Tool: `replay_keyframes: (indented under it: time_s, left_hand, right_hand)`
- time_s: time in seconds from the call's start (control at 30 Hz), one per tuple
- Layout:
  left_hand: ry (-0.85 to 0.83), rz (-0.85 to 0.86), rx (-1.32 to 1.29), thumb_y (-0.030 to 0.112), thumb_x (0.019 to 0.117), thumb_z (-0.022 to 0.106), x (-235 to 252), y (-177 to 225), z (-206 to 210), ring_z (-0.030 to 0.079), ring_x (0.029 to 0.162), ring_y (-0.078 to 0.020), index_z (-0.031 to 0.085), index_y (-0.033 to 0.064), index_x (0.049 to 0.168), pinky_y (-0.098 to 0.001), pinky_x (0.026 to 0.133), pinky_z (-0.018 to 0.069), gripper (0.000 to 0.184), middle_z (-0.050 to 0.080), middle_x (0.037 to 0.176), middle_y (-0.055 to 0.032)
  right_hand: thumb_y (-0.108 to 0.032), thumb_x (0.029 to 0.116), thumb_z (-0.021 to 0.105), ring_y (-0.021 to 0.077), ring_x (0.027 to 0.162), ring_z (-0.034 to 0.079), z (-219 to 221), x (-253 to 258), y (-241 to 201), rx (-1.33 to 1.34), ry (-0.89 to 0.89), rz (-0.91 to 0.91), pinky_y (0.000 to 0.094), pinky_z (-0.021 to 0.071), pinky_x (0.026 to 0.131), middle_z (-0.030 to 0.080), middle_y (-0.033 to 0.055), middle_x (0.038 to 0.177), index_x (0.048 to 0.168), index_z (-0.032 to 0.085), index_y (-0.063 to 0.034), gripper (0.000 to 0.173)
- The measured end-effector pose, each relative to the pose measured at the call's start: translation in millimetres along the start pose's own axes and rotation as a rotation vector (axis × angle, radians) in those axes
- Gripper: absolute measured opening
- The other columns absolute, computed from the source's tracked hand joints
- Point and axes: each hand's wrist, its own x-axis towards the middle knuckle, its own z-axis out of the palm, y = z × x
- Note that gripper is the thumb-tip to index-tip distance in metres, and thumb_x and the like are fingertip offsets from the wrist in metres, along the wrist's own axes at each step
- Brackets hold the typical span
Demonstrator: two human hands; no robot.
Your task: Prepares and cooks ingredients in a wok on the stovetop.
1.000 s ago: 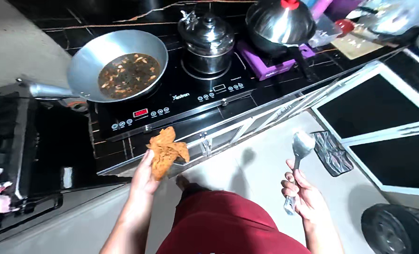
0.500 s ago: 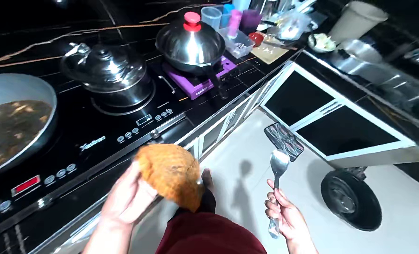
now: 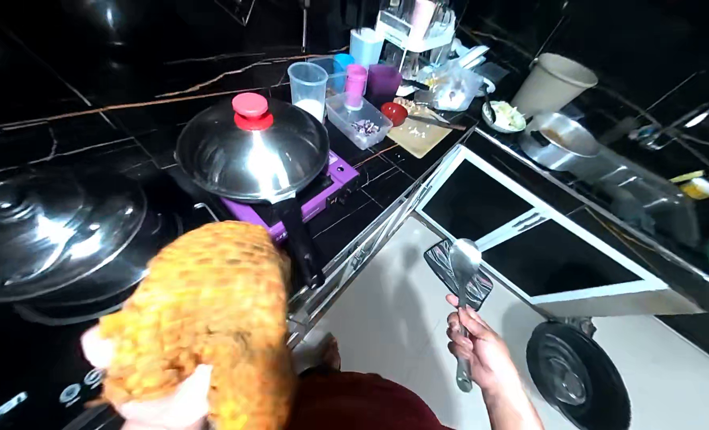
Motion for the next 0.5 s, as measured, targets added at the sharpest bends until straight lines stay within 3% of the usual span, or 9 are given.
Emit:
replay_keyframes:
  time_s: [0.1,0.13,0.2,0.23,0.27,0.33,0.37,0.47,0.5]
  left_hand:
    - [0.202,0.201,0.250,0.044,0.1057,0.040,26.0,9.3,-24.8,0.071,0.108,-0.0175,0.069,0.0069,0.118,-0.0381,0.094,0.0582,0.048,0.074,0.111,-0.0092]
    - [0.385,0.314,0.415,0.040,0.1108,0.022,32.8,9.0,-18.5,0.072,0.102,-0.0162,0.064,0.0044,0.114,-0.0361,0.089,0.0604,0.055,0.075,0.104,-0.0087]
    - [0.831,0.360,0.570,0.023,0.1109,0.010,48.7,8.0,-7.6,0.070,0.083,-0.0094,0.052,0.0019,0.100,-0.0264,0.076,0.0604,0.048,0.067,0.084,-0.0042]
    - [0.873,0.310,0.553,0.022,0.1091,0.018,45.4,6.9,-15.8,0.069,0.087,-0.0109,0.054,0.0007,0.102,-0.0272,0.081,0.0593,0.043,0.067,0.087,-0.0056]
    - [0.778,0.252,0.492,0.033,0.1065,0.035,32.1,5.2,-38.3,0.072,0.095,-0.0154,0.067,0.0021,0.103,-0.0323,0.088,0.0587,0.045,0.073,0.093,-0.0083]
    - [0.207,0.049,0.457,0.042,0.1010,0.051,0.0,12.8,-110.2,0.065,0.119,-0.0174,0.068,0.0096,0.124,-0.0369,0.104,0.0510,0.043,0.072,0.119,-0.0075]
    - [0.134,-0.006,0.429,0.038,0.0986,0.061,0.3,7.0,-112.1,0.066,0.116,-0.0134,0.070,0.0137,0.122,-0.0325,0.102,0.0518,0.035,0.073,0.117,-0.0029]
    - [0.559,0.106,0.375,0.031,0.0774,0.081,44.2,-55.0,-1.1,0.073,0.085,-0.0087,0.078,0.0134,0.091,-0.0231,0.083,0.0584,0.023,0.076,0.087,-0.0012]
    - [0.506,0.088,0.386,0.031,0.0798,0.079,47.5,-57.5,7.0,0.073,0.088,-0.0090,0.078,0.0124,0.095,-0.0234,0.085,0.0577,0.024,0.076,0.090,-0.0019]
  right_hand:
    - [-0.014,0.1110,0.032,0.0005,0.042,0.036,29.7,33.7,-20.2,-0.135,0.049,0.003,0.0155,0.0306,0.037,0.054,-0.0022,0.069,0.128,0.048,-0.0070,0.024]
    - [-0.013,0.1110,0.032,0.0006,0.042,0.037,34.7,44.9,-25.9,-0.152,0.034,0.030,0.0153,0.0323,0.037,0.055,-0.0019,0.071,0.128,0.046,-0.0060,0.023]
    - [-0.013,0.1110,0.033,0.0015,0.043,0.040,37.7,70.1,-36.1,-0.175,-0.002,0.094,0.0158,0.0348,0.037,0.056,-0.0012,0.072,0.131,0.045,-0.0055,0.024]
    - [-0.013,0.1107,0.034,0.0020,0.043,0.041,37.4,84.5,-40.9,-0.187,-0.025,0.127,0.0164,0.0356,0.037,0.055,-0.0008,0.072,0.133,0.044,-0.0060,0.026]
    - [-0.013,0.1105,0.035,0.0028,0.044,0.042,36.4,100.7,-45.0,-0.193,-0.055,0.150,0.0171,0.0369,0.038,0.055,-0.0001,0.073,0.135,0.044,-0.0063,0.027]
    - [-0.015,0.1114,0.036,0.0040,0.045,0.044,36.2,134.9,-55.7,-0.200,-0.127,0.185,0.0181,0.0392,0.039,0.054,0.0008,0.075,0.137,0.044,-0.0071,0.028]
    - [-0.016,0.1116,0.036,0.0043,0.046,0.044,37.2,151.4,-62.9,-0.217,-0.168,0.203,0.0184,0.0397,0.039,0.054,0.0006,0.075,0.138,0.044,-0.0080,0.029]
    - [-0.016,0.1114,0.037,0.0043,0.048,0.046,48.2,200.9,-95.9,-0.310,-0.304,0.237,0.0186,0.0406,0.041,0.056,-0.0003,0.076,0.138,0.046,-0.0087,0.029]
    - [-0.016,0.1114,0.037,0.0043,0.048,0.047,53.9,216.3,-110.4,-0.350,-0.347,0.242,0.0186,0.0414,0.042,0.056,-0.0001,0.077,0.137,0.046,-0.0088,0.028]
